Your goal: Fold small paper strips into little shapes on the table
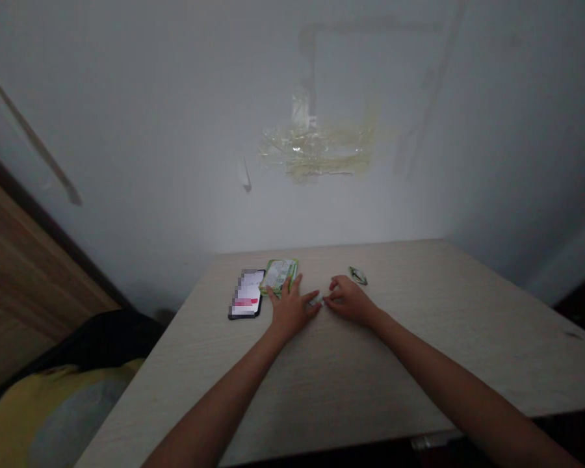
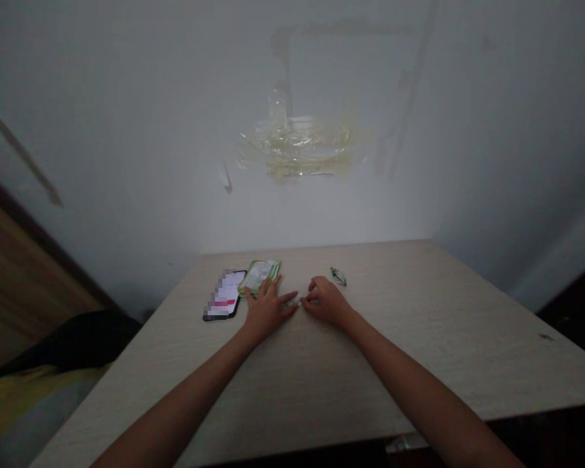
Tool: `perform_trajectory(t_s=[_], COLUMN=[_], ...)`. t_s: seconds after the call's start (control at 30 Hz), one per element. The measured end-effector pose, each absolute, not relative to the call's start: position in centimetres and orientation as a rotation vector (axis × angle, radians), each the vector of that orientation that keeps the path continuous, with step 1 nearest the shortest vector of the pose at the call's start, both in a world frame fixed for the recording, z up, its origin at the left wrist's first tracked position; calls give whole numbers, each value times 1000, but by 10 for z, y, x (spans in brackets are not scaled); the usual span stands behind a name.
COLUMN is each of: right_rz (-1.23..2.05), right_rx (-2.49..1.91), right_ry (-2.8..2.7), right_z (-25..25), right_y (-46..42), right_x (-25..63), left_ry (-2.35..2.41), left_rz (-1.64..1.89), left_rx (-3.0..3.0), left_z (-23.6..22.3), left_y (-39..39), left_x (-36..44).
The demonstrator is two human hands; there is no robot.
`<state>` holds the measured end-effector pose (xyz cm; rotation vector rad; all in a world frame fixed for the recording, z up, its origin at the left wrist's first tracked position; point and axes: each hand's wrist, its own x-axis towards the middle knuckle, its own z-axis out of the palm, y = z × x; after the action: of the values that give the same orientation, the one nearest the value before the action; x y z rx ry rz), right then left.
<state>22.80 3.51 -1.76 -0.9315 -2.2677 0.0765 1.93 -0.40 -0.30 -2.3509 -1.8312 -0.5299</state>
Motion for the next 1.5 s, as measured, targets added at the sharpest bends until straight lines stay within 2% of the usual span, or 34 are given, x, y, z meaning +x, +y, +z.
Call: perform_trajectory(t_s=[0.3,0.57,0.9,1.27,1.5], right_rz=[-64,-85,60,-101,-104], right_rx=[-1077,-960,-776,-1048,-1034], right_ry=[-2197,-2197,-2253,-2257,-2236], right_z=[-26,-24,-17,-19,-16], right_y=[40,36,32,35,33], right_x=[226,225,228,231,232], left_ry=[-1831,-1851,-1924,-1988,-1979], left_rz=[-537,-589,-535,-463,-491], left_rx=[-2359,-2305,-2285,-2335,-2344], left_z=[-4,-5,-1,2,2], left_y=[-3,-4,-5,-2,-3], left_x=[17,18,20,19,19])
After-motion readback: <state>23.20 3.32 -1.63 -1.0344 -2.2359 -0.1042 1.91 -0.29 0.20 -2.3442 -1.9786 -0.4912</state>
